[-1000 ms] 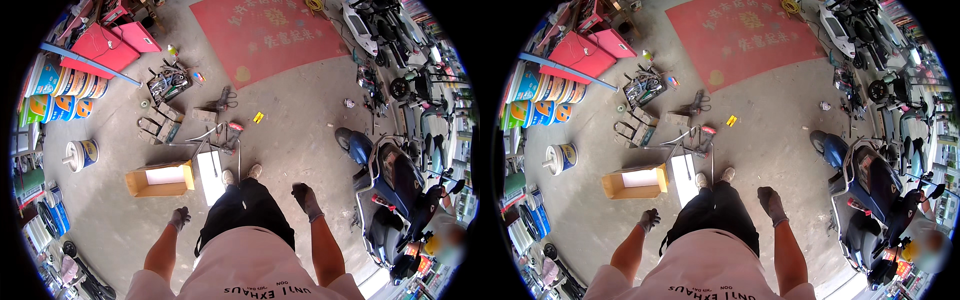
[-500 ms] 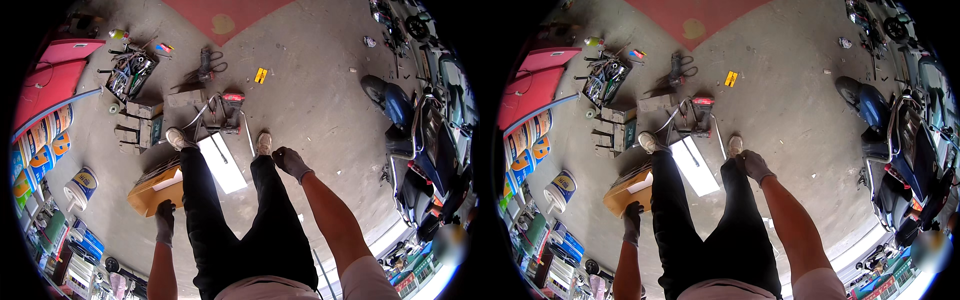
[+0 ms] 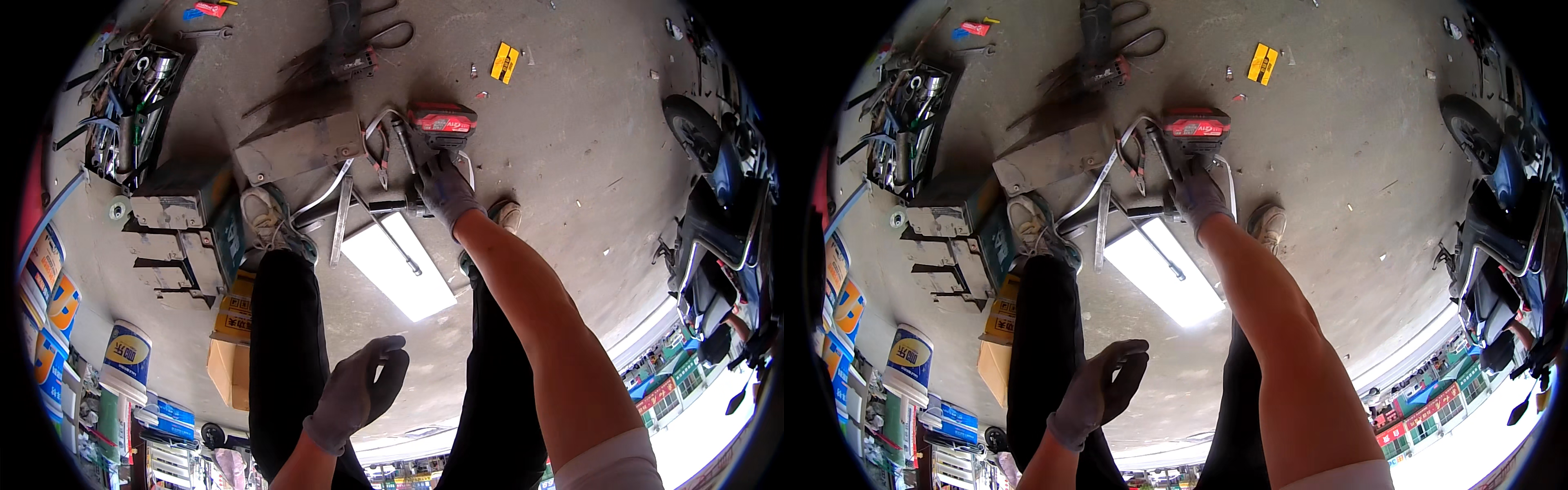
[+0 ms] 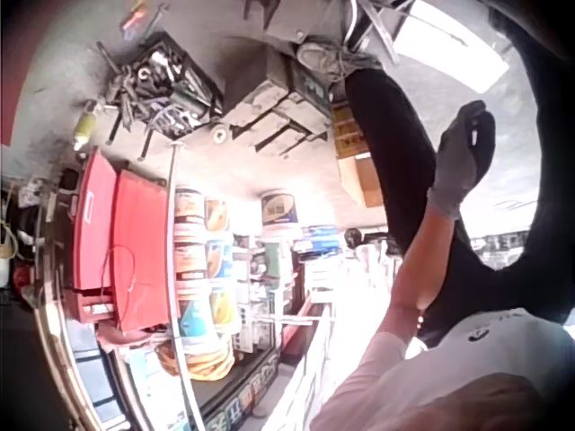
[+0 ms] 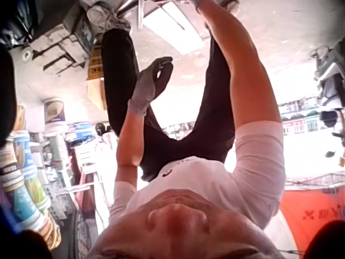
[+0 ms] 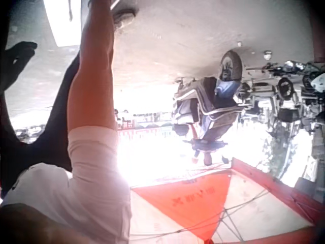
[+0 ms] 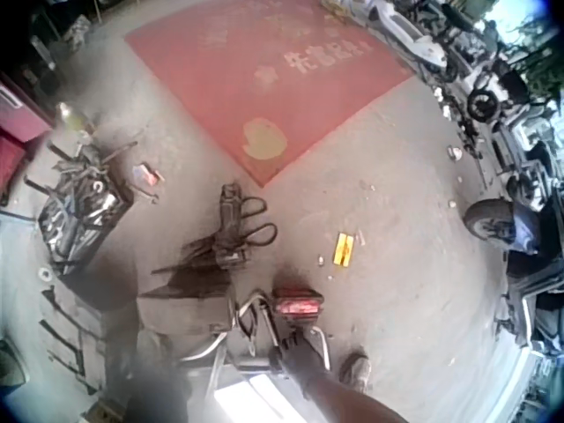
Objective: The person puts on gloves, retrieves a cordless impact wrench and drill, then works on the rear wheel of a blue scooter. They remove the rear mudguard and loosen wheel nuts using the impact wrench and a socket extension.
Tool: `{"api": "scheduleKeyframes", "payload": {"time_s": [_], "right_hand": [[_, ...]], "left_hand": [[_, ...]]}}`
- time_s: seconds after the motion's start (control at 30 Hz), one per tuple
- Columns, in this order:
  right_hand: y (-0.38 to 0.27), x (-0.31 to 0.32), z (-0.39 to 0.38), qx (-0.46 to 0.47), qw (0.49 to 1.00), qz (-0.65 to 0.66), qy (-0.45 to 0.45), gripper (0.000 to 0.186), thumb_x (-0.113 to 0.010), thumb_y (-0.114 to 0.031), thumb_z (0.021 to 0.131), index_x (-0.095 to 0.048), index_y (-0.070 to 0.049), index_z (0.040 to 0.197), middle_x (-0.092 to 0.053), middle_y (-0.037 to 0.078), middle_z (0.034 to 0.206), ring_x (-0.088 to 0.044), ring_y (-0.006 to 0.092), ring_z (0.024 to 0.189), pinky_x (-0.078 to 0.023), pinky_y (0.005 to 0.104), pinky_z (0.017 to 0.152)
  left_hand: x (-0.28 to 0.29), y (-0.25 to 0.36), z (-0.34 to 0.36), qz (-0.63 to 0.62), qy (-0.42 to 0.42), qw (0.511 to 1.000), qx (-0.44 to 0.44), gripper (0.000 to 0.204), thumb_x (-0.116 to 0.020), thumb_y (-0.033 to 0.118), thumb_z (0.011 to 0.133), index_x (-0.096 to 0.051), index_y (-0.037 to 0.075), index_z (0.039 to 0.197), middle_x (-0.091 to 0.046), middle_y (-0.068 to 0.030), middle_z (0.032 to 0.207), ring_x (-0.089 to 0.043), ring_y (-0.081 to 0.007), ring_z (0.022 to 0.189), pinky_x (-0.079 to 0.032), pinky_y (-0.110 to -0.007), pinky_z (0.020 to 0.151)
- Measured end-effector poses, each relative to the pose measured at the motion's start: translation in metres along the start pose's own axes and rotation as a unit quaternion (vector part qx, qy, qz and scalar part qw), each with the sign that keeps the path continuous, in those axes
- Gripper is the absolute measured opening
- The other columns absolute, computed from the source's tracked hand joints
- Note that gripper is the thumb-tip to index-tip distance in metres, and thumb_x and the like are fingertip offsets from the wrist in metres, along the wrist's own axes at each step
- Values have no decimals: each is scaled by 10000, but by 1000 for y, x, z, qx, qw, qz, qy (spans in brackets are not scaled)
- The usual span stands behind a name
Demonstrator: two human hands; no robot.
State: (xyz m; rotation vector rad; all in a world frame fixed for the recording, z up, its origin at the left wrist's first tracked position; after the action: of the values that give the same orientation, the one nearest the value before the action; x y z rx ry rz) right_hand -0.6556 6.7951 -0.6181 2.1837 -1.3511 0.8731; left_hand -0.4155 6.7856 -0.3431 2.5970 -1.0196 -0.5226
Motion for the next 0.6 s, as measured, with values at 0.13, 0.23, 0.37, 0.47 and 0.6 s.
{"api": "scheduleKeyframes", "payload": {"time_s": [0.13,0.23,0.37,0.47,0.6], "right_hand": [[-19,-12,21,77,993,-55,-67,330,-493,-286,937,-625,-212,1230,-569,79,1323,-426,304,1322,-272,544,1106],[-7,-22,17,85,995,-7,-50,310,-486,-274,945,-649,-198,1197,-597,53,1288,-482,286,1265,-267,531,1108],[-21,-27,9,-7,981,78,-176,230,-532,-249,897,-711,-177,1021,-684,43,1038,-594,284,1070,-398,476,933],[-23,4,-55,75,985,132,-79,167,-580,-218,853,-708,-132,918,-700,48,873,-648,270,888,-442,443,805],[-26,70,-158,169,976,131,-42,131,-561,-152,791,-598,-51,865,-570,81,705,-597,225,776,-427,365,626]], "left_hand": [[25,8,10,-158,97,982,18,314,-611,14,937,-576,-22,1246,-680,-102,1008,-626,-125,957,-486,-269,867],[38,8,20,-337,43,939,53,316,-557,57,976,-546,-38,1277,-656,-115,1089,-602,-157,1031,-458,-285,936],[24,-3,28,-359,35,930,75,324,-530,90,989,-535,-29,1290,-640,-121,1125,-590,-194,1066,-449,-313,958],[18,-18,59,-293,129,940,116,302,-566,144,963,-565,-16,1219,-649,-85,1062,-619,-190,979,-477,-325,902],[1,-52,120,-285,53,916,278,677,-649,521,884,-477,42,1331,-631,-132,1156,-629,-244,978,-500,-389,833]]}}
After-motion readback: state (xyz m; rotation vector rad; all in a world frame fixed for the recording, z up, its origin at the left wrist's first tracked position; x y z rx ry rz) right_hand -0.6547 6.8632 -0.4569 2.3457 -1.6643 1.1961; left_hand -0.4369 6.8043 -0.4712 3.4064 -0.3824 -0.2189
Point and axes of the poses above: each hand's wrist, its own z-axis towards the middle knuckle, its own x-axis out of the back of the hand, y = z × x, the point moved 1 cm from there along z, towards the middle knuckle
